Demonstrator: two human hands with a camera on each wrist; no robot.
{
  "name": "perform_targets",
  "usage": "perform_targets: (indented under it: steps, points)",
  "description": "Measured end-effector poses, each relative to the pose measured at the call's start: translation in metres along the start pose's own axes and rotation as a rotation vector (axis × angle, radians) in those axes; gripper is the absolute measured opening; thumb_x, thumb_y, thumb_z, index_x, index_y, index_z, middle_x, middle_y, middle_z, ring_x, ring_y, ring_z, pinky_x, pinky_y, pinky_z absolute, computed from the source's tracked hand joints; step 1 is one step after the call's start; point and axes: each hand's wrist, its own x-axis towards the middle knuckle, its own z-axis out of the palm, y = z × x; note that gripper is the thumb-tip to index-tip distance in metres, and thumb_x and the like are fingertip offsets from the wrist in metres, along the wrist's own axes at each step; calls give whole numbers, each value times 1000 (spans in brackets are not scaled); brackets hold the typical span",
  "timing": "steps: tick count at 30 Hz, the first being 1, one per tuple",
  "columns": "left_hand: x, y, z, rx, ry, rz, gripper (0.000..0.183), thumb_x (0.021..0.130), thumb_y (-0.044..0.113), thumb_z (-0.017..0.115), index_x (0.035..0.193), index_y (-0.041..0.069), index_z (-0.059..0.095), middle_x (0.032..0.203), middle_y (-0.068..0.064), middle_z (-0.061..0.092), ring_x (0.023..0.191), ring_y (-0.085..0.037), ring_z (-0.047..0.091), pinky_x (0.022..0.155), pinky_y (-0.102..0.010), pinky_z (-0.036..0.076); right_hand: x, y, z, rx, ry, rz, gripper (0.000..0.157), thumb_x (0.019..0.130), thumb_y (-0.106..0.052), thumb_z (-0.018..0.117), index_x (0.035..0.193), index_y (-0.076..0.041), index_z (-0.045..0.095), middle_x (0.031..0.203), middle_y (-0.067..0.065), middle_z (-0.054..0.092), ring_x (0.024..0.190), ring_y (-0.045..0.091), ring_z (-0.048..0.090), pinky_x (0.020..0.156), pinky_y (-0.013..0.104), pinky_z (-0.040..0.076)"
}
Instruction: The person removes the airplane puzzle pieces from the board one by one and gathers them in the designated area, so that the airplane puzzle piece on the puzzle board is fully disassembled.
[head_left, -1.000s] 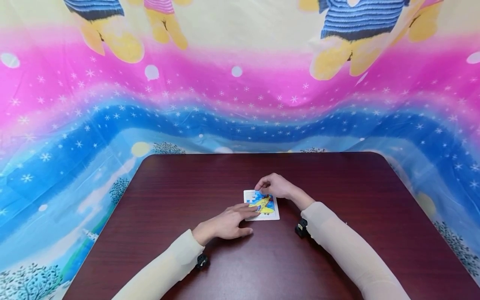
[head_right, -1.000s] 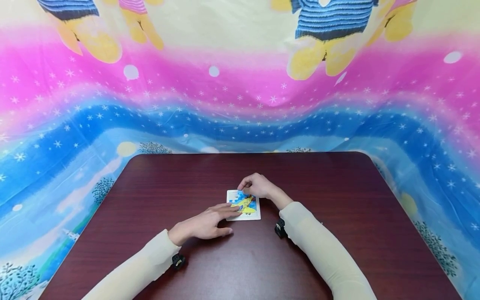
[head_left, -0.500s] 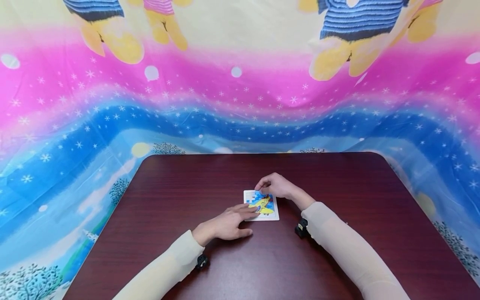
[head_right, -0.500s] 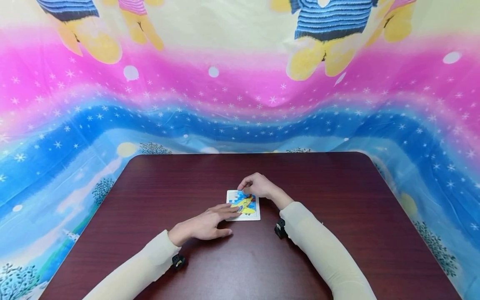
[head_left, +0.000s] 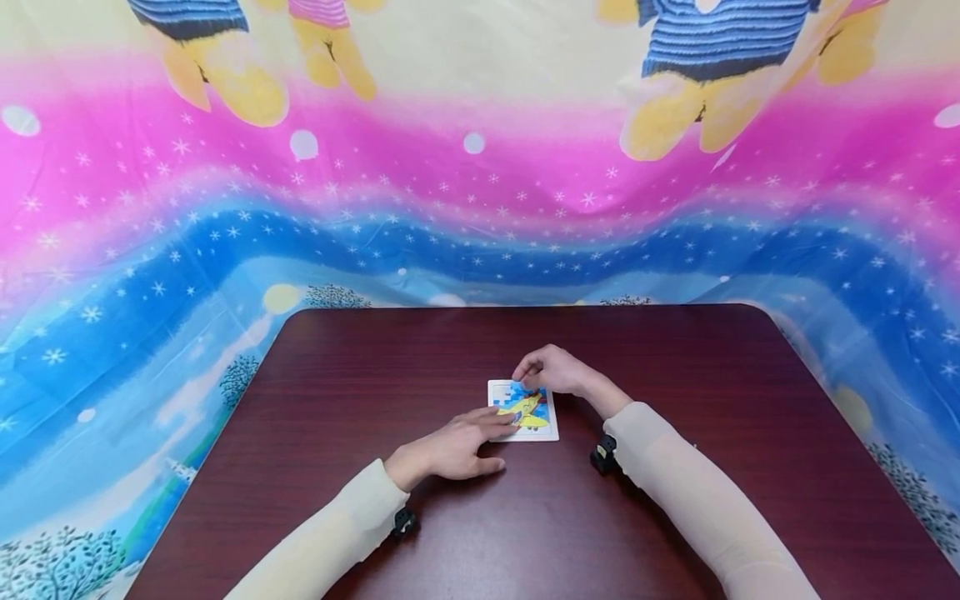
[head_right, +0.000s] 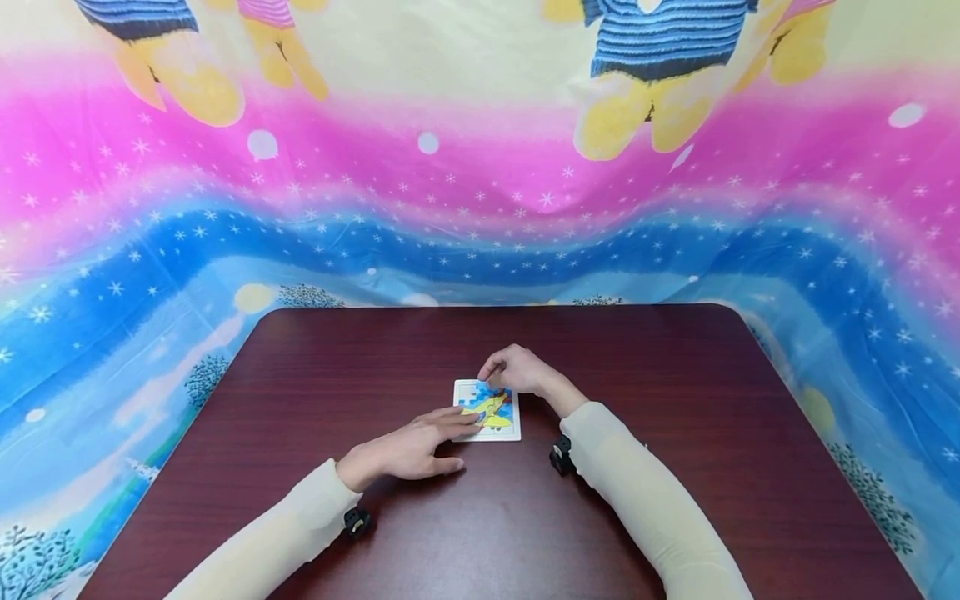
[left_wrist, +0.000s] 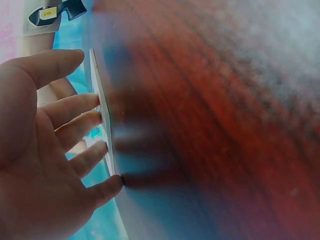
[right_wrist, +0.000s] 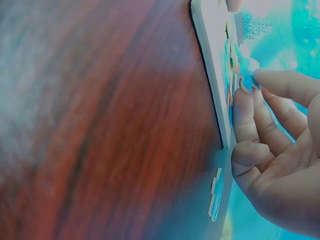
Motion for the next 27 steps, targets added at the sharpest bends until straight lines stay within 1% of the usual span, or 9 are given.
perform_targets:
  steps: [7, 13, 20, 27]
  points:
    - [1, 1, -1, 14, -9, -6, 56, 99, 36, 60, 150, 18, 47, 162, 4, 37, 153, -26, 27, 119, -54, 31, -1, -2, -1, -7, 11, -12, 10, 91, -13, 71, 94, -19, 78, 95, -2, 74, 89, 13, 63, 85, 34, 52]
    - [1, 1, -1, 18, -17, -31, 56, 98, 38, 60, 150, 21, 47, 162, 7, 35, 154, -24, 25, 120, -53, 30, 0, -1, 1, -9, 11, -42, 10, 92, -14, 70, 96, -19, 79, 95, -2, 75, 88, 13, 64, 83, 33, 52]
    - [1, 2, -1, -7, -9, -48, 56, 98, 37, 61, 150, 22, 48, 162, 9, 35, 154, -23, 25, 120, -53, 29, 0, -1, 1, -9, 15, -24, 11, 92, -13, 71, 96, -19, 79, 94, -2, 75, 87, 13, 63, 82, 33, 52]
    - [1, 2, 1, -7, -1, -43, 56, 98, 38, 61, 150, 23, 47, 163, 9, 34, 154, -25, 25, 118, -56, 31, -1, -1, 1, 3, 9, -6, 11, 92, -13, 70, 95, -20, 79, 94, -2, 74, 88, 14, 63, 83, 33, 51]
